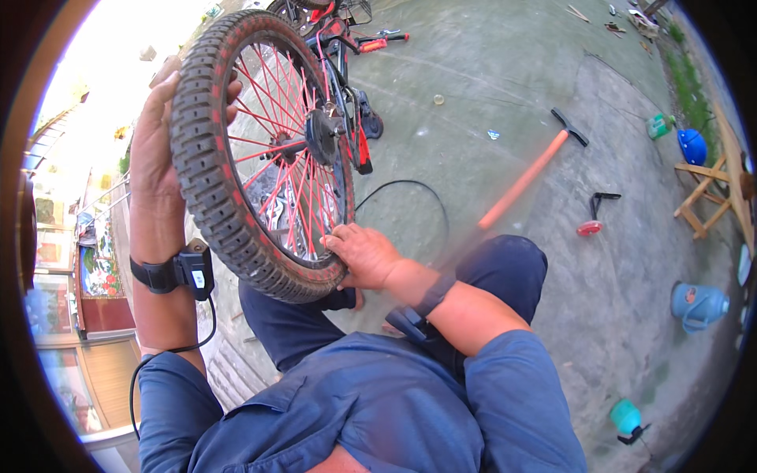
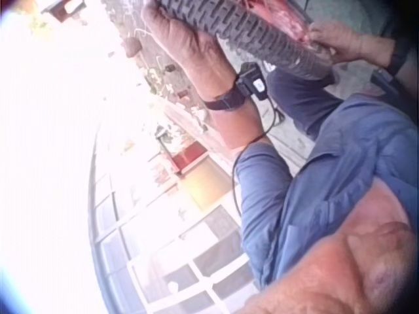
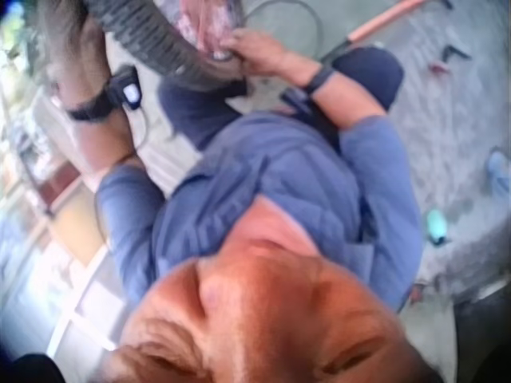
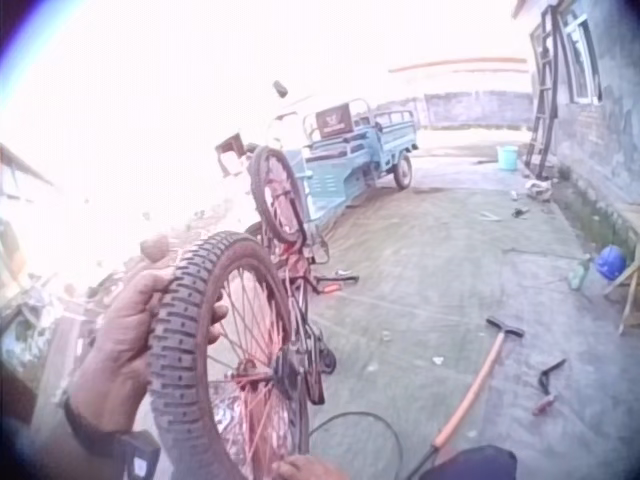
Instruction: The person manipulates a bicycle wheel and axle by hand while sitting on the ground. They use a cloth to wipe down the central hub and axle area before reinserting the wheel into the frame.
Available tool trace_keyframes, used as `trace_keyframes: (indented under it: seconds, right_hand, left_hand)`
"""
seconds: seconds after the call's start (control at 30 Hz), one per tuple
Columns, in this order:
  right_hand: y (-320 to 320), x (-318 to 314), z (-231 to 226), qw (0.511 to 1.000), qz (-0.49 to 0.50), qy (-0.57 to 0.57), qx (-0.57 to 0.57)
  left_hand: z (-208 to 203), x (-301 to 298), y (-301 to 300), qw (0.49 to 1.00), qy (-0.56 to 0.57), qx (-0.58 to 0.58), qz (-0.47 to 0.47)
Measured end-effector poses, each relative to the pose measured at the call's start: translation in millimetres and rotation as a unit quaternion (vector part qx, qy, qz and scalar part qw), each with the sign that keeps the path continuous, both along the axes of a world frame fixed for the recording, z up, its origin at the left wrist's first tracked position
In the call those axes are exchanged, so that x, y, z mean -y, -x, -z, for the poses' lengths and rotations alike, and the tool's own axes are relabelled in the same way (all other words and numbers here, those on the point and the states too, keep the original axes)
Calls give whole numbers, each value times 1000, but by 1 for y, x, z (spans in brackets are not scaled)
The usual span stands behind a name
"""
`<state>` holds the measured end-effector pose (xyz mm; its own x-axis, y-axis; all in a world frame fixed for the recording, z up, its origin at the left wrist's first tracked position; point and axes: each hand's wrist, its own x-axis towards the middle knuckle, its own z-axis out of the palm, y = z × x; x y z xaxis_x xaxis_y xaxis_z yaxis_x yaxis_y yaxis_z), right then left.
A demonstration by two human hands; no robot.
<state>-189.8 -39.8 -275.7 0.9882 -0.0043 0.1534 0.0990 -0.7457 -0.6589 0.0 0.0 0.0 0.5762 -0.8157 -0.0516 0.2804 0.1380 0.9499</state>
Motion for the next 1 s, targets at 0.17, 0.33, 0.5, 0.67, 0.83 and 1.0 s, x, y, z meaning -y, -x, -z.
trace_keyframes:
  seconds: [0.17, 0.33, 0.5, 0.67, 0.83, 1.0]
  right_hand:
    - [2, 6, 16, 998, -43, -12, -52]
    - [9, 5, 37, 988, -76, -23, -133]
    - [1, 7, 47, 982, -77, -41, -169]
    - [-5, 4, 46, 979, -82, -67, -176]
    - [-12, -5, 47, 978, -99, -104, -153]
    - [-19, -8, 46, 974, -114, -136, -145]
  left_hand:
    - [31, -16, 1, 999, -26, -1, 21]
    - [64, -32, 12, 999, -30, -14, -7]
    - [79, -41, 4, 998, -33, -44, -40]
    - [71, -45, 1, 996, -70, -29, -48]
    - [67, -42, -20, 998, -62, -1, -1]
    - [59, -26, -22, 997, -82, 14, -3]
